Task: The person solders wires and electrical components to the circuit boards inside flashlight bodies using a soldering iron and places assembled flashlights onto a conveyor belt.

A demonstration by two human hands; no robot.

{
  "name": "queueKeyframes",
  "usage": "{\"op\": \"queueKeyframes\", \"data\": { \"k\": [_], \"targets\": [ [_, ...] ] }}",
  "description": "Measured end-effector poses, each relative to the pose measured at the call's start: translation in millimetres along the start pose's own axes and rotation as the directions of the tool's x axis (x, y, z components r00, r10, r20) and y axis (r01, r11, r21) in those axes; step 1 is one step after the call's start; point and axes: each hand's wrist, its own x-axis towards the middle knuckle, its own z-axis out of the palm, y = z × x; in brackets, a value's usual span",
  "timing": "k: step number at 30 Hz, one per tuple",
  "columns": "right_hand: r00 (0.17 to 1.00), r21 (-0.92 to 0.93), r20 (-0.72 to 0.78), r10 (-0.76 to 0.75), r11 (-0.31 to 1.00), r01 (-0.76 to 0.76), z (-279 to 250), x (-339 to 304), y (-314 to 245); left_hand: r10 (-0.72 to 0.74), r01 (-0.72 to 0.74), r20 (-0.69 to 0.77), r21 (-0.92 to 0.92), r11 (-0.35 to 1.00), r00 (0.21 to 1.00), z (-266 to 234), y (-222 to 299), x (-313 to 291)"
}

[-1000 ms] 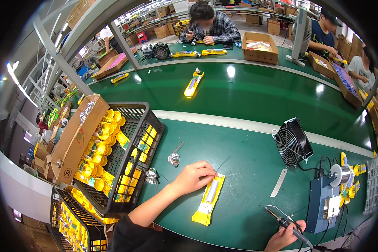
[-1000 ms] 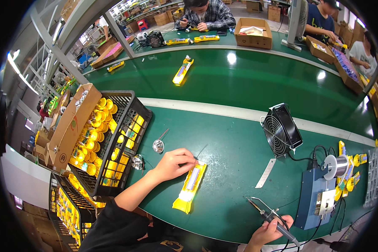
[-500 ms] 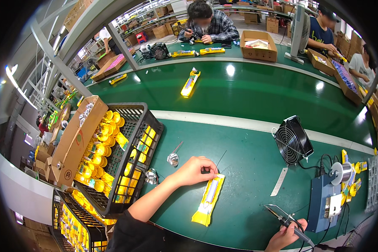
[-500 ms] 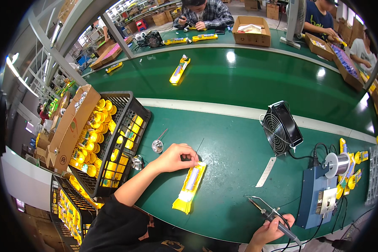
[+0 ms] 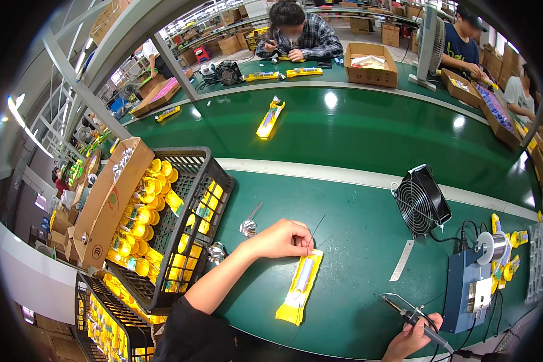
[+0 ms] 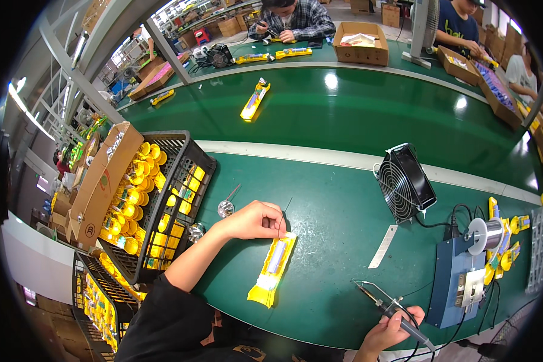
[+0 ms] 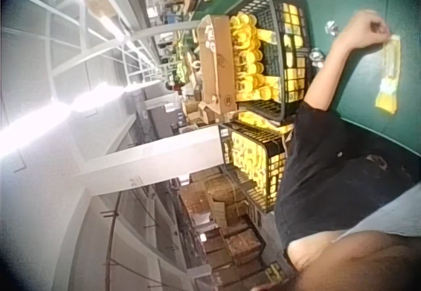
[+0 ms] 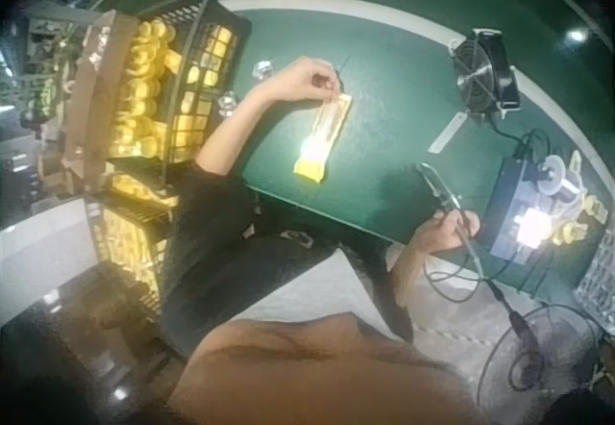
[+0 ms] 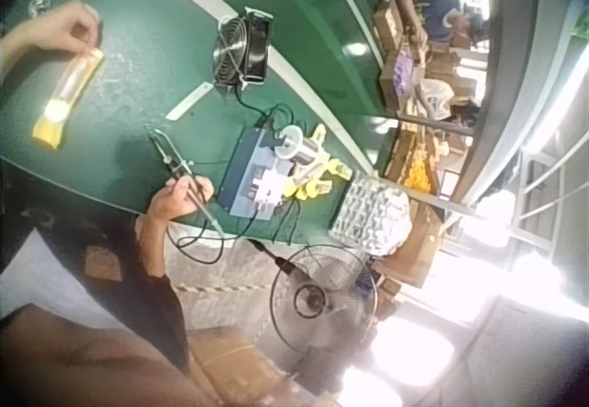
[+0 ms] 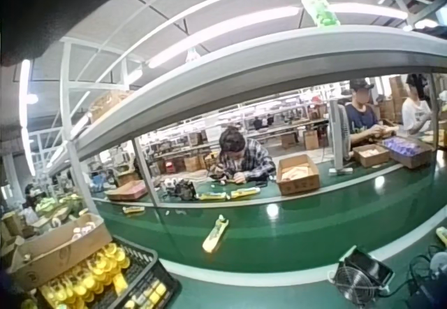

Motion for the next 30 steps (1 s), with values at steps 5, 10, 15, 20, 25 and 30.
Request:
{"op": "queueKeyframes", "data": {
  "k": [5,10,15,20,25,30],
  "targets": [
    [0.999,-0.002,0.031,-0.021,1.000,0.021,3,1,-1,0.149,-0.095,-0.137,0.339,0.936,0.979,11,4,-10],
    [0.992,0.115,0.126,0.003,0.993,-0.018,11,-1,-6,0.372,-0.199,-0.190,0.587,0.785,0.908,20,5,-15],
    [0.804,-0.124,0.563,-0.189,0.943,0.309,24,8,-10,0.085,0.076,-0.492,0.299,0.951,0.867,22,1,-28],
    [0.647,-0.140,0.708,-0.283,0.842,0.521,54,23,3,-0.016,0.068,-0.475,0.091,0.994,0.880,14,1,-42],
    [0.697,-0.142,0.672,-0.251,0.879,0.454,63,18,13,-0.175,0.080,-0.423,-0.233,0.969,0.889,9,-2,-31],
    [0.675,-0.209,0.697,-0.243,0.832,0.514,55,20,20,-0.151,0.132,-0.074,-0.220,0.966,0.986,-6,-6,-6]
  ]
}}
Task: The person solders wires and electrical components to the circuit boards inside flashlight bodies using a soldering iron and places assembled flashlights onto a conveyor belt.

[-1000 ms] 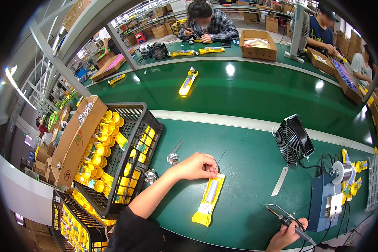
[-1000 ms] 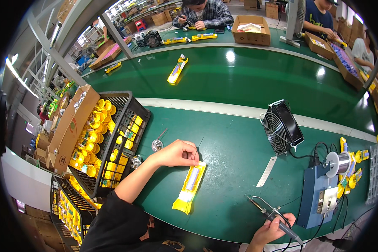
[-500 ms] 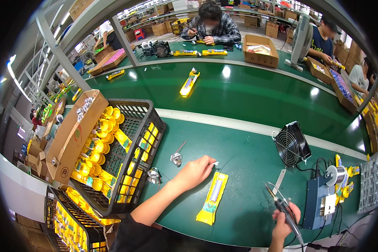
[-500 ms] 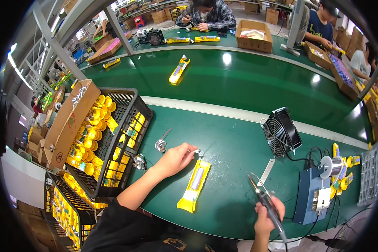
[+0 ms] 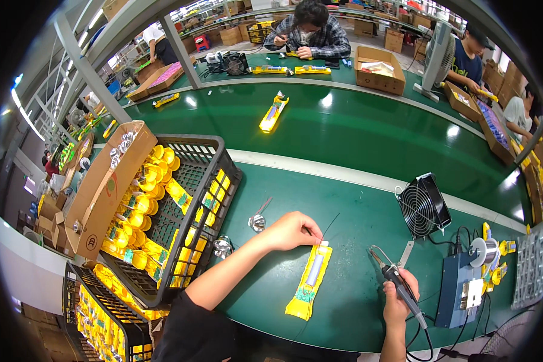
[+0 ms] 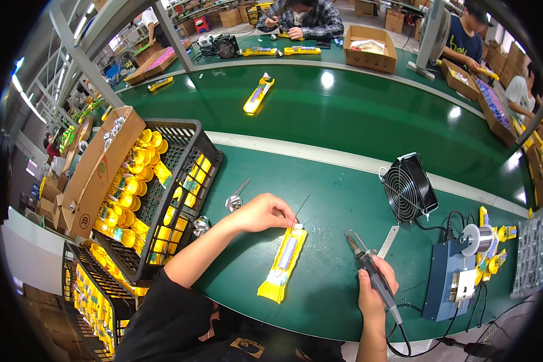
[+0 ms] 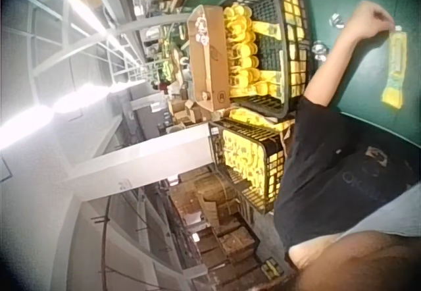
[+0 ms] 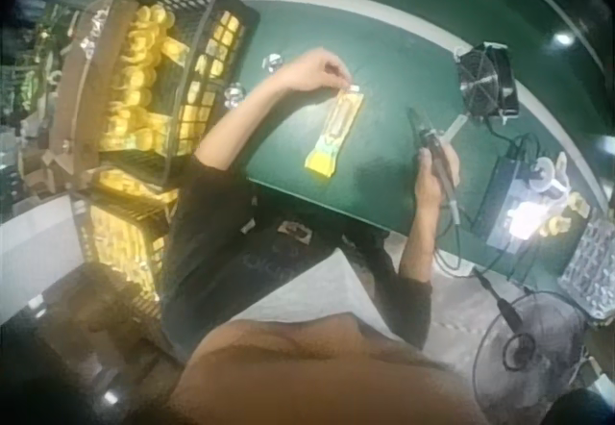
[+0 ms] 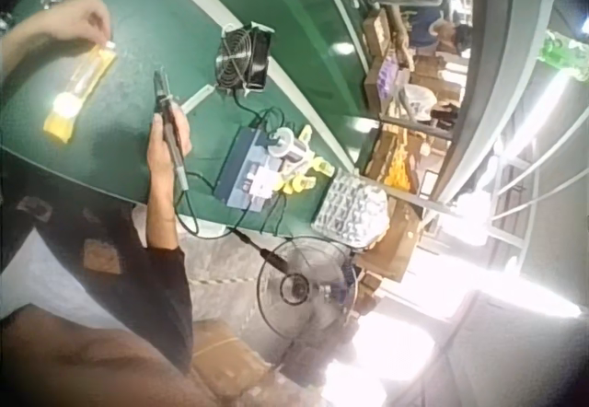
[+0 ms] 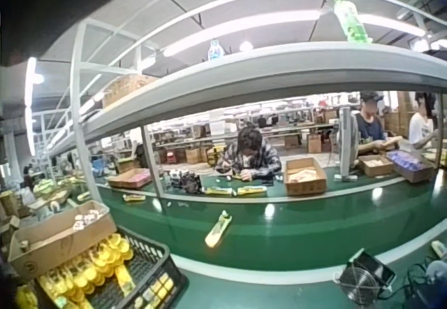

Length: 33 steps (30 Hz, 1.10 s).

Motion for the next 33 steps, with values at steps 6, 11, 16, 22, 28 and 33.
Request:
{"op": "queueKeyframes", "data": {
  "k": [6,11,16,22,28,33],
  "targets": [
    [0.999,0.052,-0.041,-0.004,0.999,0.006,-5,2,-1,-0.137,0.124,0.198,0.077,0.989,0.971,-5,23,21],
    [0.998,0.036,-0.022,0.058,0.998,-0.057,-9,5,-14,-0.219,0.189,0.142,0.197,0.962,0.965,0,28,22],
    [0.995,0.032,0.030,0.093,0.995,-0.094,-12,9,-23,-0.211,0.189,0.076,0.222,0.956,0.975,5,24,22],
    [1.000,-0.037,0.008,-0.026,0.999,0.026,-11,11,-26,-0.183,0.191,-0.062,0.446,0.875,0.981,11,25,19],
    [0.999,-0.008,-0.008,-0.046,0.999,0.046,-9,11,-24,-0.111,0.064,0.101,0.385,0.921,0.989,7,19,19],
    [0.999,0.011,-0.033,-0.036,0.999,0.036,-10,9,-23,-0.201,0.135,0.157,0.356,0.925,0.967,10,17,21]
  ]
}}
